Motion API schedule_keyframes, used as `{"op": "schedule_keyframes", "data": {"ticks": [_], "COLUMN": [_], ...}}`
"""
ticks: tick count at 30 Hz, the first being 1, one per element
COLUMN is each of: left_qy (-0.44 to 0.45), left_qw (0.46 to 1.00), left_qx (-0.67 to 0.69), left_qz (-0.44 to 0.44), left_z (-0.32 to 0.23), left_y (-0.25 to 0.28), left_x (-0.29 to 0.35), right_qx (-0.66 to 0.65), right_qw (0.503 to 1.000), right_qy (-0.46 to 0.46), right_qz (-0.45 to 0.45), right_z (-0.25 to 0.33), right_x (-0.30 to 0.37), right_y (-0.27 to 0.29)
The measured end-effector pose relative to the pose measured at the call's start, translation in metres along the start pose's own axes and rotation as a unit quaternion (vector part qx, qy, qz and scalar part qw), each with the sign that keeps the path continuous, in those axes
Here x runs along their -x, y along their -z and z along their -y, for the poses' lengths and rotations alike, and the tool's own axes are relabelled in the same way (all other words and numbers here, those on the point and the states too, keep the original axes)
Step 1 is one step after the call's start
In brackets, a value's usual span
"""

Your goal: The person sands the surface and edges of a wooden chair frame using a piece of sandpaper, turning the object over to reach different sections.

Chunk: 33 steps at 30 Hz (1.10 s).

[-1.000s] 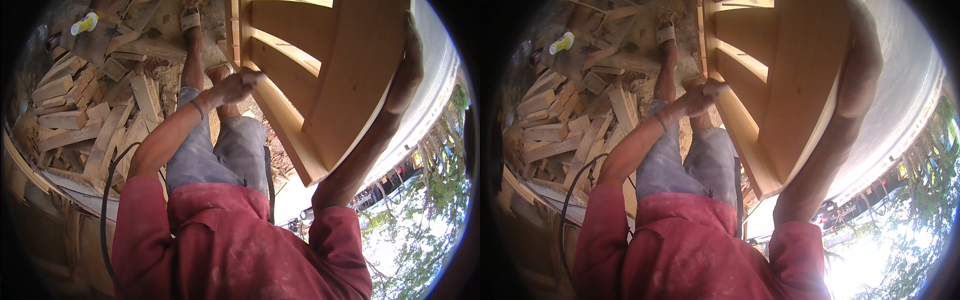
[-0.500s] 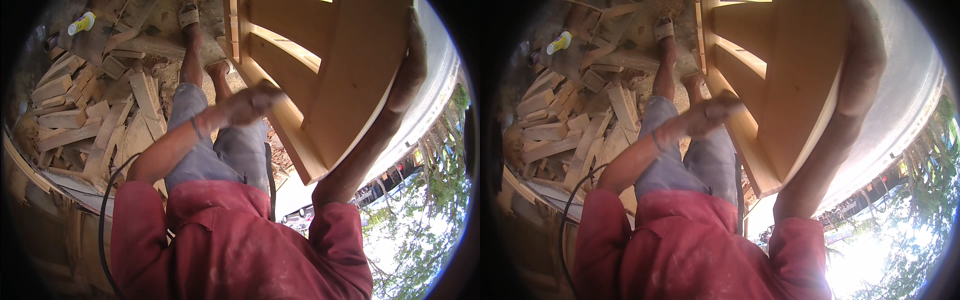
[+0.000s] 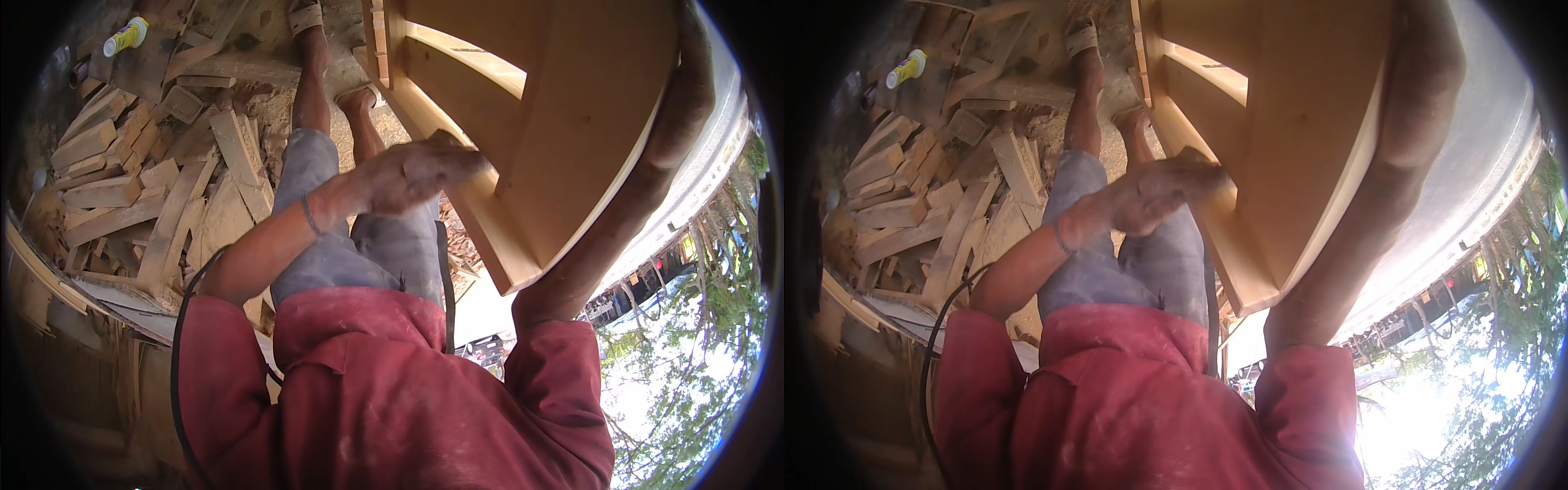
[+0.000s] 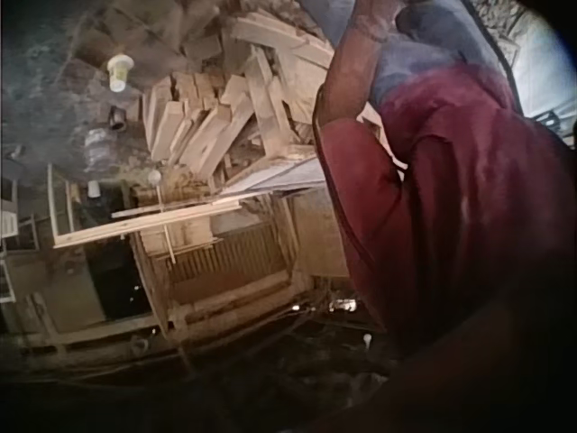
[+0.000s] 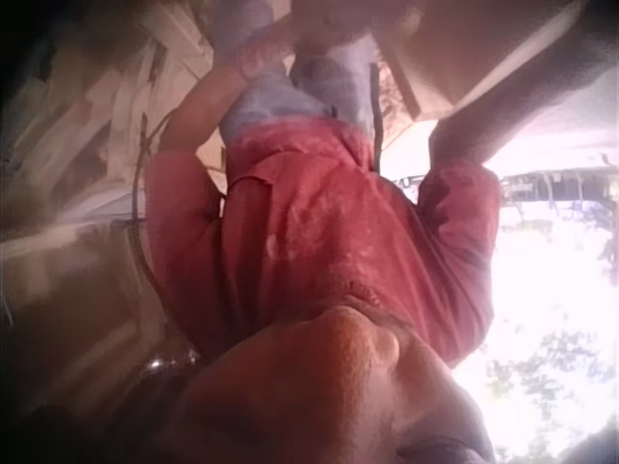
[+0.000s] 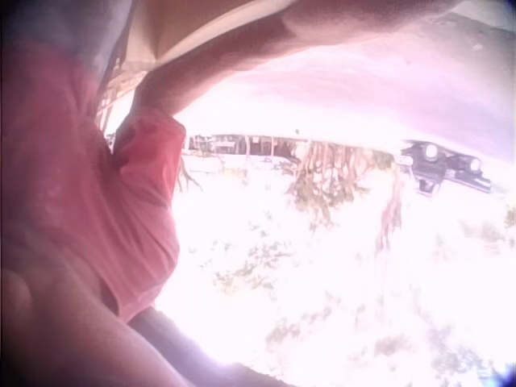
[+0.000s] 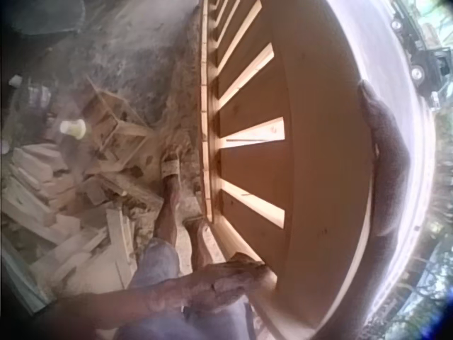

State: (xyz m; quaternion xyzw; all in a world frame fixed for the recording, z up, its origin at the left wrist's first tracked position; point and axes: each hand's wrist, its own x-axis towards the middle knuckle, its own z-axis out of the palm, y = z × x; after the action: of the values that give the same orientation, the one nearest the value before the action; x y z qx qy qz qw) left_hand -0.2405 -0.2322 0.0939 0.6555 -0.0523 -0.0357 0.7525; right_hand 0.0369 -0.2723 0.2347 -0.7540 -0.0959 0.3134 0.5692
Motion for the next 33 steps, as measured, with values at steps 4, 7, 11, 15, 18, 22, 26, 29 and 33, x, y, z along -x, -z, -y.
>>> {"op": "schedule_keyframes", "data": {"ticks": [4, 7, 11, 15, 18, 22, 26, 29, 33], "left_qy": [0.129, 0.287, 0.166, -0.053, -0.024, 0.135, 0.351, 0.207, 0.230], "left_qw": [0.991, 0.952, 0.986, 0.997, 0.999, 0.991, 0.932, 0.962, 0.926], "left_qx": [0.007, 0.063, -0.006, -0.024, 0.005, 0.019, -0.002, -0.180, -0.286], "left_qz": [0.032, 0.088, 0.023, 0.051, 0.026, -0.008, 0.088, 0.016, 0.085], "left_z": [0.110, 0.132, 0.107, -0.006, -0.002, 0.082, 0.125, 0.146, 0.156], "left_y": [0.012, 0.025, 0.008, -0.001, -0.001, 0.016, 0.044, 0.031, 0.029], "left_x": [0.000, -0.005, 0.001, 0.001, 0.003, 0.010, 0.012, 0.021, 0.006], "right_qx": [0.001, -0.001, -0.002, 0.000, 0.000, 0.004, 0.002, 0.001, 0.002], "right_qw": [1.000, 1.000, 1.000, 1.000, 1.000, 1.000, 1.000, 1.000, 1.000], "right_qy": [-0.001, -0.003, -0.003, -0.007, -0.006, -0.004, -0.004, -0.003, -0.002], "right_qz": [0.009, 0.010, 0.011, 0.001, 0.002, 0.006, 0.010, 0.011, 0.017], "right_z": [0.000, -0.002, -0.003, -0.004, 0.001, 0.002, 0.001, 0.003, 0.003], "right_x": [-0.002, 0.000, 0.001, 0.003, 0.003, 0.002, 0.001, 0.001, 0.002], "right_y": [-0.003, -0.004, -0.003, -0.001, -0.002, -0.003, -0.003, -0.006, -0.009]}}
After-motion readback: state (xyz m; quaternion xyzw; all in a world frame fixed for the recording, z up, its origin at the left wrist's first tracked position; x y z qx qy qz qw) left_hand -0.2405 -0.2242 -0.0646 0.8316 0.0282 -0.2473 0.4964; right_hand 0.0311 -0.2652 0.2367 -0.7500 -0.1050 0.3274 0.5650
